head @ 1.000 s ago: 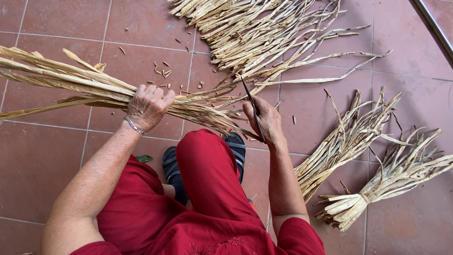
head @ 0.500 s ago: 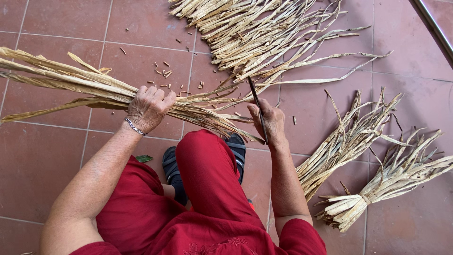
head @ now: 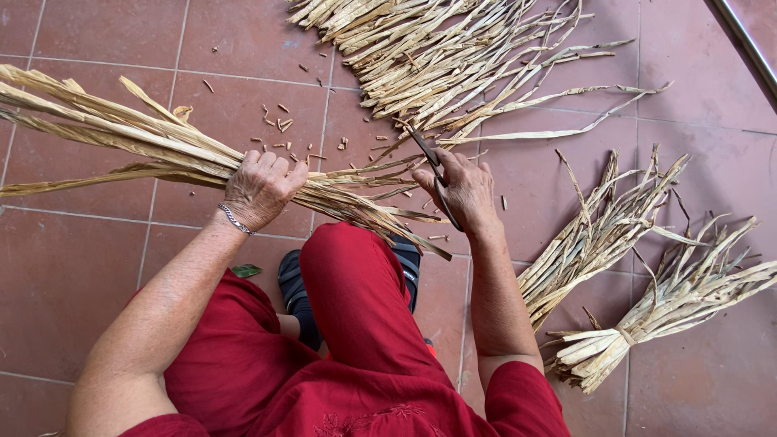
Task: The person sits on a low stool and uses shears to trim the ends of bundles of dried leaves. They gather the leaves, cut them to a uniform length, and then tie the bundles together with a strip of the same material.
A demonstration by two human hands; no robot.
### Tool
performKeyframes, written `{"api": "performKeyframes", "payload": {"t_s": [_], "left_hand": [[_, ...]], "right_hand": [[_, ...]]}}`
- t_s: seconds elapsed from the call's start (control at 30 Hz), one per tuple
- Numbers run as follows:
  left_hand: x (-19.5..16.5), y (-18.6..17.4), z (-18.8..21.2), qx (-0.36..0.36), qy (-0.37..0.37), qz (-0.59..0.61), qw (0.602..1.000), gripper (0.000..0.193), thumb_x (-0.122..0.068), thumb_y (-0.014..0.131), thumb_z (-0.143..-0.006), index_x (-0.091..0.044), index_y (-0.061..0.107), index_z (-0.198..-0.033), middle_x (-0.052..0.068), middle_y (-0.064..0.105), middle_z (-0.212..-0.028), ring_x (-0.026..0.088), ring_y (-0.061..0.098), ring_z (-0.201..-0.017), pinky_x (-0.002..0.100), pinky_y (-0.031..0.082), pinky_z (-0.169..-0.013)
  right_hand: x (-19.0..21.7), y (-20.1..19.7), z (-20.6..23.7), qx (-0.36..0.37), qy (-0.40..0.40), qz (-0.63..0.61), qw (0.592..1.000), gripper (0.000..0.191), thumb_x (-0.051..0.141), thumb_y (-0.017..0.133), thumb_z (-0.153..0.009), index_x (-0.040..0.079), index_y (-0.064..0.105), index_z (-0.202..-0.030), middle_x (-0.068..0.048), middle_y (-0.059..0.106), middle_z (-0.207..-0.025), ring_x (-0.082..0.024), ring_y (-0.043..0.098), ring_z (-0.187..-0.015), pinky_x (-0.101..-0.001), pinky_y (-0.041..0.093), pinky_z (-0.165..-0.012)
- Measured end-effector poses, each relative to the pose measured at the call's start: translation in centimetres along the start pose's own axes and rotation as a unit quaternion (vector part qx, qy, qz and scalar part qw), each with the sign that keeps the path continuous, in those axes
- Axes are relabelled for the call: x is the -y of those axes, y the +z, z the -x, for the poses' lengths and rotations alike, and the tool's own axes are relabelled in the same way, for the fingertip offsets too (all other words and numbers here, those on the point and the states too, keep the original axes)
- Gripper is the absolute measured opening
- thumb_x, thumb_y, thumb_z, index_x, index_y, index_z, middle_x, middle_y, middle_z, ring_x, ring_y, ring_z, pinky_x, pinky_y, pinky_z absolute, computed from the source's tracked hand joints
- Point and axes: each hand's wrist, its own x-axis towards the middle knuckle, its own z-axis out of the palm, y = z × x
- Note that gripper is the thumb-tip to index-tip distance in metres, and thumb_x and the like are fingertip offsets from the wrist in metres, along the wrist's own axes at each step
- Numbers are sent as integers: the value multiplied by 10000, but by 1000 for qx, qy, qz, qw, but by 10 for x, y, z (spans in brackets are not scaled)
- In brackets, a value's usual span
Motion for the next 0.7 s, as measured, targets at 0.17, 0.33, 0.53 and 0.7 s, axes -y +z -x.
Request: {"api": "performKeyframes", "payload": {"t_s": [0.17, 0.33, 0.53, 0.7], "left_hand": [[-3, 2, 3, 10, -8, -1, 1000, 257, -183, 603, -928, -128, 688, -1164, 40, 589, -777, 208, 593, -762, 385, 460, -708], [2, 10, 5, 0, -30, -21, 999, 150, -205, 600, -1004, -125, 684, -1101, 22, 567, -712, 177, 583, -690, 363, 447, -639], [28, 9, 14, -33, -103, -33, 994, 103, -175, 598, -1085, -143, 679, -1032, -3, 541, -683, 165, 580, -673, 361, 425, -615], [31, -1, 19, -56, -91, -24, 994, 189, -125, 638, -971, -150, 699, -1147, 13, 527, -759, 213, 584, -771, 392, 440, -709]], "right_hand": [[-9, 22, 3, -12, 18, -29, 999, 454, 541, 613, -1008, 128, 759, -1130, -123, 665, -659, -343, 669, -653, -489, 525, -664], [-32, 39, 10, -2, 122, -112, 986, 398, 419, 500, -1054, 121, 737, -1171, 0, 627, -625, -151, 543, -454, -326, 467, -407], [-66, 31, 30, -169, 120, -413, 887, 589, 492, 418, -1112, -29, 655, -1254, 59, 495, -669, -40, 468, -554, -231, 378, -496], [-71, 27, 32, -61, 175, -372, 909, 625, 571, 464, -1045, 40, 665, -1304, 34, 544, -719, -62, 528, -612, -245, 435, -536]]}}
